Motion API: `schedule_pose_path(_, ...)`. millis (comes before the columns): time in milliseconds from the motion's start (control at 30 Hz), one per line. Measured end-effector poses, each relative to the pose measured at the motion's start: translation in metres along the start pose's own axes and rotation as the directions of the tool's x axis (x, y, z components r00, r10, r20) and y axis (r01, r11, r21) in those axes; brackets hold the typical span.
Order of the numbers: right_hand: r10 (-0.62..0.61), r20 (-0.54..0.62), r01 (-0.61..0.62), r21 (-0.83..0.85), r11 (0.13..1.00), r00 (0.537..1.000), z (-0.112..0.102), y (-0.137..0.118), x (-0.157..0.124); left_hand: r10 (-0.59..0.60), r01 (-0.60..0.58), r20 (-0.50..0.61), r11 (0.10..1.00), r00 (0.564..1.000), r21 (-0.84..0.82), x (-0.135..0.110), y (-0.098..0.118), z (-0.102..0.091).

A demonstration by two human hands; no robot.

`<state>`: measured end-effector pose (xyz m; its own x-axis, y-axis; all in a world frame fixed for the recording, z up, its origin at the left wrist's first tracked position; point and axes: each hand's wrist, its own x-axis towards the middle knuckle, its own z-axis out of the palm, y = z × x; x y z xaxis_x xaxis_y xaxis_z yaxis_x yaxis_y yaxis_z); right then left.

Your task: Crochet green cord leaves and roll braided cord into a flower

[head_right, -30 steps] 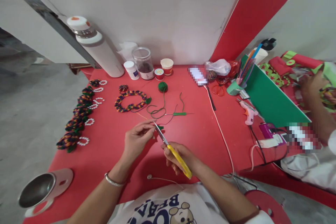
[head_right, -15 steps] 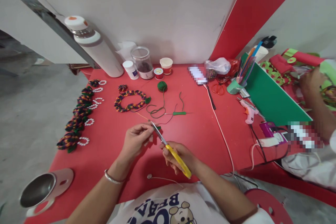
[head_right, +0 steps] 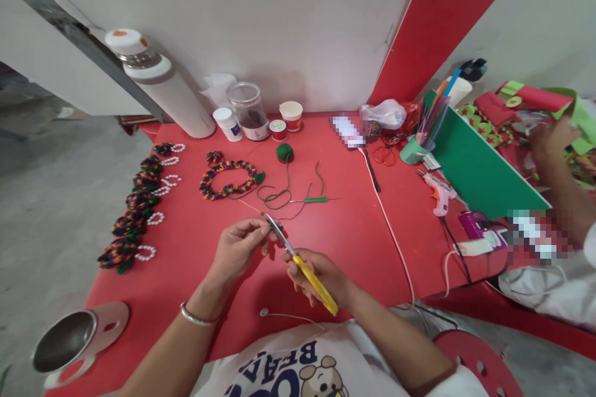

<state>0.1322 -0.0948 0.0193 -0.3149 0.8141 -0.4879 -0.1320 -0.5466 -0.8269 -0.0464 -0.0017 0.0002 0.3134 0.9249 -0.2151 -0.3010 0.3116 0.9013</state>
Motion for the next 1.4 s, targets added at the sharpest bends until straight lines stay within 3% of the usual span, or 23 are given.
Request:
schedule_pose_path(267,0.012,-0.001,-0.012,0.058,0.998,1.0,0.001,-0.001,0.003,-0.006,0.006,-0.002,1.0,1.0,0.002,0.0,0.002,0.001)
schedule_pose_path(533,0.061,0.022,-0.065,0.324,0.944,0.998,-0.002,0.003,0.01,0.012,-0.013,0.024,0.998,1.0,0.054,-0.001,0.004,-0.002)
schedule_pose_path(700,0.056,-0.049,-0.027,0.462,0.887,0.997,0.003,-0.001,0.009,0.015,-0.019,0.05,0.998,0.999,0.067,-0.001,0.003,-0.004)
schedule_pose_path(867,0.089,-0.024,-0.07,0.424,0.903,0.996,0.0,0.006,0.011,0.027,-0.03,0.055,0.997,0.998,0.065,-0.002,0.003,-0.004)
schedule_pose_path(1000,0.057,-0.042,-0.033,0.432,0.901,0.997,-0.001,0.011,0.017,0.031,-0.037,0.062,0.995,0.998,0.092,-0.003,0.004,-0.003)
schedule_pose_path(1400,0.044,-0.111,-0.01,0.29,0.957,0.993,0.005,0.002,0.013,0.023,-0.029,0.084,0.997,0.996,0.074,-0.004,0.007,-0.001)
